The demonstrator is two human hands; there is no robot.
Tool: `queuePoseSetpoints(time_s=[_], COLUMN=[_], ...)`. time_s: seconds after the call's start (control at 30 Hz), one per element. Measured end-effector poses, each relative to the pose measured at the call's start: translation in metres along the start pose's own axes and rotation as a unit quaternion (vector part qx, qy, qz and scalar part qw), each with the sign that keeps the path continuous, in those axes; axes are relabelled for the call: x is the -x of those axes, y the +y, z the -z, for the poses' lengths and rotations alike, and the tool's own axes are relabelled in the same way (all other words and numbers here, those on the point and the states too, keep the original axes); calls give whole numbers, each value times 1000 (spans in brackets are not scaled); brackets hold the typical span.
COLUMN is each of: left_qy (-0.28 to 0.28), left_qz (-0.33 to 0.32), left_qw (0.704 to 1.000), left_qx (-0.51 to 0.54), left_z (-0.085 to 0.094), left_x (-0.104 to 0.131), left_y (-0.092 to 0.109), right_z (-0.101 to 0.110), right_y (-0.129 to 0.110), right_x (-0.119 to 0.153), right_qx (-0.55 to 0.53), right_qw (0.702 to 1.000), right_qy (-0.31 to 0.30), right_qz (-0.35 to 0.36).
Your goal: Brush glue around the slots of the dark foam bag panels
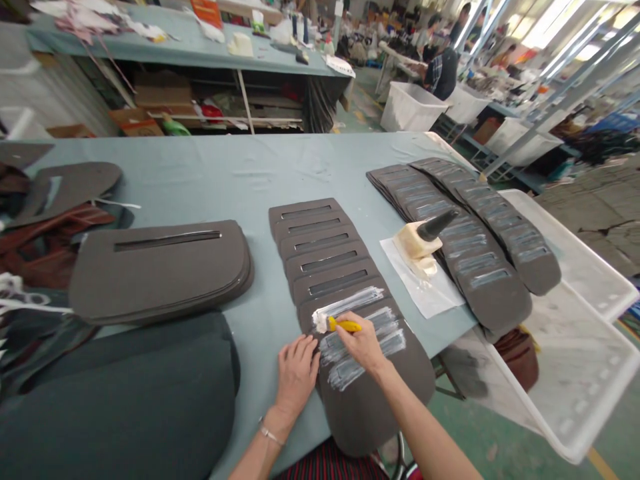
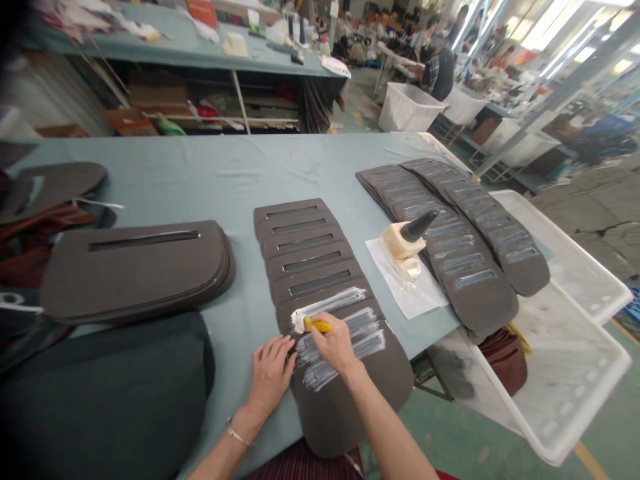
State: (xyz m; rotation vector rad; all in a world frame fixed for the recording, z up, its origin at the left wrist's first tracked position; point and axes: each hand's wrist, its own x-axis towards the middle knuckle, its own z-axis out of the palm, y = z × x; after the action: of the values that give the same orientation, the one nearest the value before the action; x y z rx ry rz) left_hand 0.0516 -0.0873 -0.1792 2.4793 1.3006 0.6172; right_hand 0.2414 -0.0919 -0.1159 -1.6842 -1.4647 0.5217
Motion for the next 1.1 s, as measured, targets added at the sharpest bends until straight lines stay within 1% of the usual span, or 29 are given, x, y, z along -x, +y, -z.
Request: queuePoseSetpoints(time_s=[0.1,0.13,0.17,0.2,0.27,0.3,0.33,0.37,0.4,0.47,0.5,0.53,0.57,0.6,0.63,0.67,0.73,0.77,0.8,0.83,0.87,0.9,0.93,1.0,1.03,1.07,1.1], left_qy=[-5,-8,-9,-9,-6,-4,-2,0,2,6,8,9,9,8,7,6,4,3,2,1,0,-1,-1,-1,-2,-2,-2], left_qz=[8,8,8,8,8,7,6,5,5,8,10,11,12,12,13,14,16,16,16,16,15,16,17,22,25,29,35], left_qw=[1000,1000,1000,1000,1000,1000,1000,1000,1000,1000,1000,1000,1000,1000,1000,1000,1000,1000,1000,1000,1000,1000,1000,1000,1000,1000,999], left_qx=[-12,-14,-16,-17,-17,-15,-12,-10,-7,-2,-1,1,2,2,1,-2,-8,-9,-10,-10,-9,-8,-6,-1,3,8,14], left_z=[-1,-1,-1,-1,-2,-3,-4,-6,-7,-9,-10,-11,-11,-12,-11,-11,-11,-11,-11,-11,-11,-11,-11,-10,-9,-7,-6], left_x=[-1,-1,-1,-1,-1,0,0,0,0,1,1,1,1,1,0,0,0,0,0,0,0,1,1,2,2,1,0], left_y=[2,3,3,3,4,3,3,2,2,1,1,1,1,1,2,2,3,3,3,3,2,2,2,1,1,2,2], right_z=[16,17,16,12,5,5,10,21,35,72,88,99,103,100,91,76,44,32,26,26,32,44,59,89,99,104,104], right_y=[9,7,3,-2,-7,-4,4,16,30,60,70,75,75,69,59,46,23,17,16,20,28,39,51,69,72,70,64], right_x=[-3,-2,1,4,10,12,11,9,5,-4,-8,-11,-13,-13,-11,-7,1,5,7,9,8,7,5,0,-3,-5,-7], right_qx=[67,83,87,79,51,46,51,66,87,137,159,173,176,165,144,116,62,44,36,35,42,56,72,95,93,84,70], right_qw=[992,989,989,992,998,998,998,997,995,982,973,966,963,964,970,979,994,998,999,999,998,994,987,974,973,974,979], right_qy=[97,118,119,97,26,2,-2,14,44,114,141,162,176,181,177,159,89,53,29,24,38,67,100,141,147,145,140], right_qz=[-41,-41,-29,-7,38,48,44,25,-4,-66,-90,-104,-107,-99,-83,-59,-7,10,11,-3,-29,-65,-101,-147,-154,-149,-134])
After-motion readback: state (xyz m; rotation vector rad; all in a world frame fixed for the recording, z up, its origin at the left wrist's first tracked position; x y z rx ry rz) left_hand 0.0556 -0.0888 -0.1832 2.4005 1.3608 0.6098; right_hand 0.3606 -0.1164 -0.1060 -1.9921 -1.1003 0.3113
